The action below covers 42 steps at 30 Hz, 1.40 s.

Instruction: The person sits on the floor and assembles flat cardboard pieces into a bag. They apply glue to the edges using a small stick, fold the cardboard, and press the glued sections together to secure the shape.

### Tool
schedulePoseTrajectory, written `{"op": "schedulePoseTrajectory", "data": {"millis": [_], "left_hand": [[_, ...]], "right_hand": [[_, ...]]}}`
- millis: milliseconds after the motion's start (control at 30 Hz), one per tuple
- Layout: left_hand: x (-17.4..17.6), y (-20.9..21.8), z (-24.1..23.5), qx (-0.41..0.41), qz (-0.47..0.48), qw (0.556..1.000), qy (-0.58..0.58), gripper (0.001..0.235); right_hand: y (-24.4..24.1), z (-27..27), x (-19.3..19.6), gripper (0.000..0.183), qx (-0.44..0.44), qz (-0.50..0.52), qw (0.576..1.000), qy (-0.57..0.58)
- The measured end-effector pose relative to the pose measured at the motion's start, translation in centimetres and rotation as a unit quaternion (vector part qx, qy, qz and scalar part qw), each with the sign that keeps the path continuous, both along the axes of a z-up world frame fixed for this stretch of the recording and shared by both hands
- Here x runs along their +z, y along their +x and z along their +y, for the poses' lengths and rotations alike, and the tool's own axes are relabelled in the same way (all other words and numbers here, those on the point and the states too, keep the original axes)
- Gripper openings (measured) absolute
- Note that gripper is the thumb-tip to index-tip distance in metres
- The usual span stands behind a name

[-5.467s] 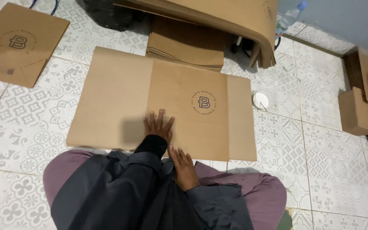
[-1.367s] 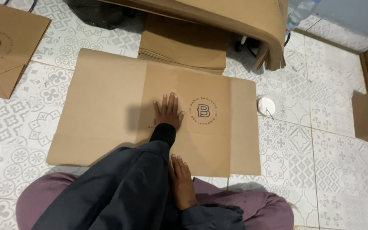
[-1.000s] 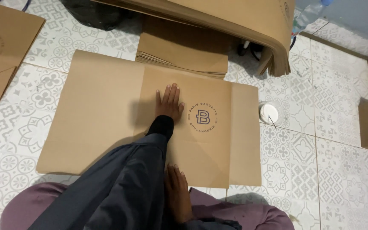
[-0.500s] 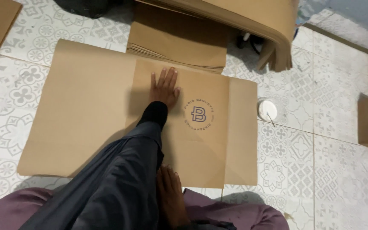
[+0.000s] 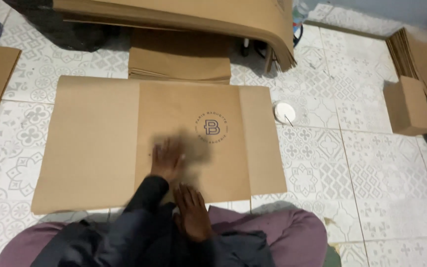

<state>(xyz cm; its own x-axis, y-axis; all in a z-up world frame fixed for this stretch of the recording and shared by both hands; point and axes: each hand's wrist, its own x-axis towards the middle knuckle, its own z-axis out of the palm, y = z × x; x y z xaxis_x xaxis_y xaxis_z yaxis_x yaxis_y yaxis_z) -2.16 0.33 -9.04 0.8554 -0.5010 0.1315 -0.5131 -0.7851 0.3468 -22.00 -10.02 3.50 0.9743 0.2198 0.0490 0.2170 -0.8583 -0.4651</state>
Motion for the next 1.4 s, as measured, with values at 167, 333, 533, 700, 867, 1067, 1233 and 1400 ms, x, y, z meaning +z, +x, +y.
{"op": "schedulePoseTrajectory", "data": {"millis": [167,333,533,700,867,1067,1233,1400], "left_hand": [[7.0,-6.2,-0.2,-0.057,0.097,0.984,0.136,0.063],[9.6,-6.4,-0.5,-0.042,0.146,0.976,0.155,0.062],[7.3,-6.4,-0.3,-0.03,0.141,0.978,0.153,0.059],[8.8,-6.7,-0.3,-0.029,0.133,0.979,0.155,0.059],[6.2,-5.5,0.0,-0.031,0.126,0.981,0.141,0.056],[5.4,-5.0,0.0,-0.033,0.145,0.977,0.153,0.061],[6.9,-7.4,-0.1,-0.029,0.065,0.982,0.174,0.061],[6.5,-7.9,-0.7,0.002,0.011,0.989,0.149,0.062]], "right_hand": [[-0.5,0.0,-2.7,0.064,0.0,-0.047,0.998,-0.038],[-0.4,0.0,-4.1,0.069,0.009,-0.05,0.996,-0.072],[-1.0,-0.2,-6.0,0.061,0.016,-0.029,0.997,-0.063],[-0.9,-0.3,-7.2,0.059,0.009,-0.023,0.996,-0.087],[-2.1,-0.1,-7.0,0.063,0.015,0.0,0.995,-0.094],[-5.7,-1.1,-8.8,0.044,0.023,0.035,0.99,-0.133],[-5.0,-6.6,-6.1,0.014,-0.117,0.147,0.982,-0.037],[-1.4,-17.2,1.2,0.025,-0.32,0.023,0.947,0.024]]}}
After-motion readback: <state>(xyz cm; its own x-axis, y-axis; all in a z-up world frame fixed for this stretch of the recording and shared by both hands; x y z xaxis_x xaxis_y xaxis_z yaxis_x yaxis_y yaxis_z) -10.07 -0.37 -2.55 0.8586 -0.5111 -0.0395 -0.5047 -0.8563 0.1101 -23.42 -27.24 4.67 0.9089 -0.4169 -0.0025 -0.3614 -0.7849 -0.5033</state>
